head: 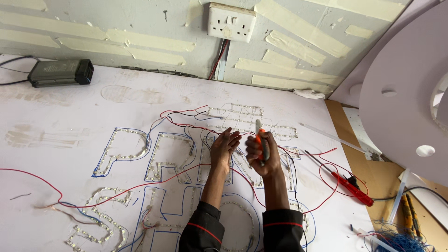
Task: The person assembles an LED sign by connecting red and black wires to LED strips shaped into letters. They use pliers to strip wire ends and twist connections by hand, working on a white board with a power supply nearby.
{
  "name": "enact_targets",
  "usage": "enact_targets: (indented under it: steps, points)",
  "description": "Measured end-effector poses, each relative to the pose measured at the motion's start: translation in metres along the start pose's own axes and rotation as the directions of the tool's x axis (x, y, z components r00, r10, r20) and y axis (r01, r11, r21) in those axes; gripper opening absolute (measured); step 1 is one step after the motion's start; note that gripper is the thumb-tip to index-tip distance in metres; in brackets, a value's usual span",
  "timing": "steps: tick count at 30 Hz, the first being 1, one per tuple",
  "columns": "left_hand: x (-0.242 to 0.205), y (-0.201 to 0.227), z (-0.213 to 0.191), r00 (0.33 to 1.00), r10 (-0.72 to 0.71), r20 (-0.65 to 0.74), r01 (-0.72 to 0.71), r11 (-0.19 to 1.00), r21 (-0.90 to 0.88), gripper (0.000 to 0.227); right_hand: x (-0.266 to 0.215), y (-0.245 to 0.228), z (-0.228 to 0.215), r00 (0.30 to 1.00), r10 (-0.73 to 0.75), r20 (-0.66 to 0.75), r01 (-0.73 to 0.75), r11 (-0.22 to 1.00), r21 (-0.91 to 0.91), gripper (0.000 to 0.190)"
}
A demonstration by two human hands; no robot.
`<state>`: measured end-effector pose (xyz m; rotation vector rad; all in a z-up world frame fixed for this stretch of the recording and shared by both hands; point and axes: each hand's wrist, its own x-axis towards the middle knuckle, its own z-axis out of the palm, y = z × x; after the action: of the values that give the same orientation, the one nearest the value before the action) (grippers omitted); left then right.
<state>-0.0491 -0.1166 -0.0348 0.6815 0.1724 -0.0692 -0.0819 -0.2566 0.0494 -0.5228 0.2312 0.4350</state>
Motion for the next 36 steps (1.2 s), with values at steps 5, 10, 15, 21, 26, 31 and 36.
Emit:
enact_targets:
  steps: [5,10,15,21,26,31,36]
  points:
    - [0.002,0.001,0.001,1.0,-0.003,-0.01,0.003,0.999,-0.038,0.032,-0.013,-0.006,0.002,0.988,0.091,-0.124,-0.137,0.89,-0.436,0.048]
    - [-0.005,0.011,0.008,1.0,-0.01,-0.008,0.01,1.0,-0.004,0.031,-0.02,-0.01,0.001,0.929,-0.157,-0.334,-0.214,0.507,-0.835,0.046]
    - [-0.008,0.011,0.012,0.999,0.032,-0.003,-0.032,0.998,0.053,0.025,-0.032,-0.017,0.012,0.901,-0.234,-0.366,-0.371,0.022,-0.928,0.042]
    - [-0.015,0.016,0.02,0.996,0.085,0.008,-0.085,0.993,0.079,0.025,-0.037,0.009,0.044,0.895,-0.298,-0.332,-0.416,-0.287,-0.863,0.054]
    - [-0.006,0.009,0.016,0.992,0.118,-0.046,-0.113,0.988,0.107,0.024,-0.029,0.022,0.035,0.911,-0.261,-0.318,-0.385,-0.266,-0.884,0.052]
    - [-0.005,0.008,0.015,0.985,0.156,-0.075,-0.147,0.983,0.106,0.023,-0.038,0.029,0.054,0.917,-0.217,-0.334,-0.385,-0.272,-0.882,0.05]
    - [-0.01,0.012,0.019,0.975,0.191,-0.111,-0.177,0.976,0.123,0.024,-0.038,0.019,0.056,0.872,-0.128,-0.473,-0.478,-0.008,-0.878,0.041]
